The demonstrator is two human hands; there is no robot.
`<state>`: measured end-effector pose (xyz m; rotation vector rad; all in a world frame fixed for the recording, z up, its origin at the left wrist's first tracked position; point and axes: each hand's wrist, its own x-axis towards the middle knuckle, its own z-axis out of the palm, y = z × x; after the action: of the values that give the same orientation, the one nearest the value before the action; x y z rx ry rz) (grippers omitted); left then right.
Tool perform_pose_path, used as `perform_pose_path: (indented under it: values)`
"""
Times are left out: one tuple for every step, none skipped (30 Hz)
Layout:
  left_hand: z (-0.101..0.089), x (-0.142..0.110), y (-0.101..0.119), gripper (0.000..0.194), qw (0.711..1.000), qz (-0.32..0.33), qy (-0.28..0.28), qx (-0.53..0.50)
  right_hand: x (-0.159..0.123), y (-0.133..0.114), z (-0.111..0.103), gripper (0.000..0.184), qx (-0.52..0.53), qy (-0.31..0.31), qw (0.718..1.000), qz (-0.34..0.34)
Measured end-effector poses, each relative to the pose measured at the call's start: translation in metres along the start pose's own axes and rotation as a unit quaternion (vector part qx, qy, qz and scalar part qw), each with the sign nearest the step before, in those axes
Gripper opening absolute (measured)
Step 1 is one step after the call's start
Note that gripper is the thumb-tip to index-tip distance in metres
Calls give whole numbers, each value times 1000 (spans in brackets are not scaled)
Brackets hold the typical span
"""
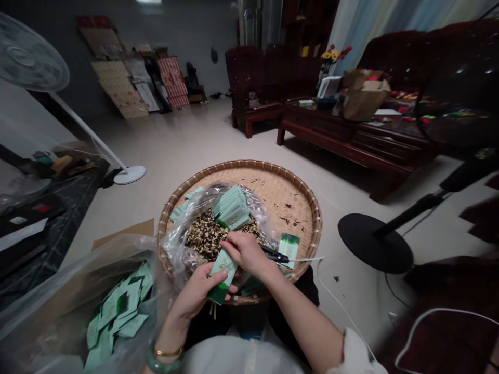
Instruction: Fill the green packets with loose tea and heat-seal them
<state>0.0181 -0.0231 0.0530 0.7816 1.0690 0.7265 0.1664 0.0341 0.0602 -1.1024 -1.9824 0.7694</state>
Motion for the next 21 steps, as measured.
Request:
perform_pose_path:
  values:
    - [0, 0, 0, 39, 1000, 0, -4, -1, 0, 1, 0, 34, 14, 1, 1000, 6]
    - [0, 0, 0, 39, 1000, -1, -7, -2, 1, 2, -1, 34, 36, 3, 999, 21]
    - [-1, -1, 1, 38, 1000, -2, -7, -4, 2, 4, -2, 34, 63, 5, 997, 43]
    - [-2, -1, 1, 36, 1000, 2, -3, -14, 4, 8, -4, 35, 89, 11, 993, 70]
    - [-3, -3, 2, 34, 999, 19, 10, -37, 7, 13, -6, 36, 105, 24, 990, 96]
    - [-6, -5, 4, 32, 995, 56, 36, -75, 11, 19, -8, 37, 108, 41, 987, 115]
    - [-9, -8, 7, 32, 984, 108, 66, -125, 15, 26, -9, 38, 91, 67, 986, 125]
    - [-13, -11, 10, 33, 958, 185, 106, -190, 20, 33, -11, 34, 50, 99, 987, 118]
    - [-16, -14, 15, 38, 918, 275, 146, -244, 25, 40, -12, 29, 3, 120, 988, 100]
    - [-20, -16, 19, 47, 883, 343, 162, -275, 29, 47, -12, 28, -41, 136, 986, 86]
    - [-23, -18, 24, 57, 856, 391, 174, -291, 33, 53, -12, 30, -83, 139, 984, 76]
    - [-25, -19, 27, 62, 840, 417, 182, -296, 36, 59, -11, 33, -120, 137, 981, 70]
    - [-26, -20, 30, 67, 838, 426, 180, -290, 38, 62, -9, 35, -150, 135, 977, 69]
    - [-26, -19, 31, 71, 846, 422, 171, -278, 39, 65, -7, 36, -173, 133, 973, 70]
    - [-25, -17, 30, 72, 858, 408, 158, -268, 40, 67, -5, 35, -186, 135, 971, 70]
    - [-23, -15, 28, 71, 868, 396, 147, -260, 40, 68, -3, 33, -190, 140, 969, 69]
    - [-21, -13, 26, 67, 878, 382, 140, -252, 40, 68, -2, 32, -186, 146, 969, 67]
    - [-19, -10, 23, 60, 891, 363, 133, -239, 40, 67, -1, 30, -175, 153, 970, 67]
    - [-16, -7, 20, 54, 903, 345, 129, -220, 39, 67, -1, 30, -162, 158, 972, 69]
    - [-13, -5, 18, 47, 916, 327, 128, -194, 39, 66, -1, 30, -147, 162, 973, 74]
    - [-10, -2, 16, 43, 928, 311, 131, -160, 39, 65, -1, 30, -131, 164, 974, 80]
